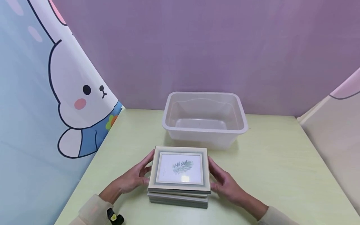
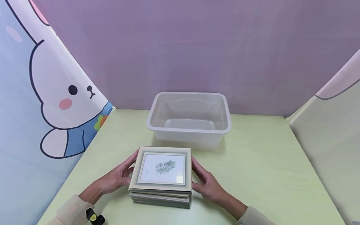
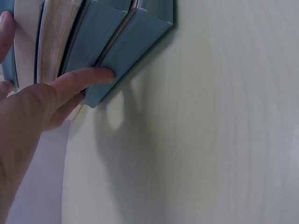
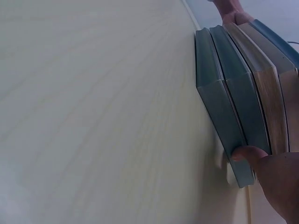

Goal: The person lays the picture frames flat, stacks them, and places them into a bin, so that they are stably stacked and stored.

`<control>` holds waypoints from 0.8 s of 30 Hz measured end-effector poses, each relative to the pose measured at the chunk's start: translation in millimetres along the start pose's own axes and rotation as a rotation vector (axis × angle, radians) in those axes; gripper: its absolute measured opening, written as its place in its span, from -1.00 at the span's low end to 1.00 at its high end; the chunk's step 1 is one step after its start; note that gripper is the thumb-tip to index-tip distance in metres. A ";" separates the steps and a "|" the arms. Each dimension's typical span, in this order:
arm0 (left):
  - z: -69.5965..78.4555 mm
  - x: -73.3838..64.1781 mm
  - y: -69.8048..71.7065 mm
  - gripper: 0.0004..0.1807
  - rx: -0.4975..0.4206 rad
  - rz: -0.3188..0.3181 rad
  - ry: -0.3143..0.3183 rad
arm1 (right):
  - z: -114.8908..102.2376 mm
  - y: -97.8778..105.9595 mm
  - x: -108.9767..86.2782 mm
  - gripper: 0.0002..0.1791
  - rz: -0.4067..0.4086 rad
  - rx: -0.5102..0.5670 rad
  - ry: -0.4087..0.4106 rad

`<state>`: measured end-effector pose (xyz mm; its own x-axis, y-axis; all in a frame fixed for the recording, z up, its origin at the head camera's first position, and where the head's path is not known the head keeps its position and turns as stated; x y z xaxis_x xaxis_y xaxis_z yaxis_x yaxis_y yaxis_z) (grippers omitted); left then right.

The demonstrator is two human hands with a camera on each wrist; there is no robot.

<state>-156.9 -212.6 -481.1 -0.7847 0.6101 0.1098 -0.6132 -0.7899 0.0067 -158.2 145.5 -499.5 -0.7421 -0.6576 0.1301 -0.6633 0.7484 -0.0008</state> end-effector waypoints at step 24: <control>60.8 9.2 -13.9 0.16 -0.081 0.065 0.015 | -66.4 14.7 3.2 -0.05 0.005 0.002 -0.094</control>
<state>-150.1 -199.8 -419.8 -0.8238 0.5593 0.0923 -0.5661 -0.8204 -0.0808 -163.9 160.2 -433.3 -0.7509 -0.6595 0.0360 -0.6600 0.7513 -0.0029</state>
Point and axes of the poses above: each hand's wrist, its own x-axis towards the middle knuckle, its own y-axis out of the back of the hand, z = x × y, the point moved 4 cm from there along x, towards the middle knuckle, and after that the axes turned 9 degrees about -y, right-handed, at the moved point
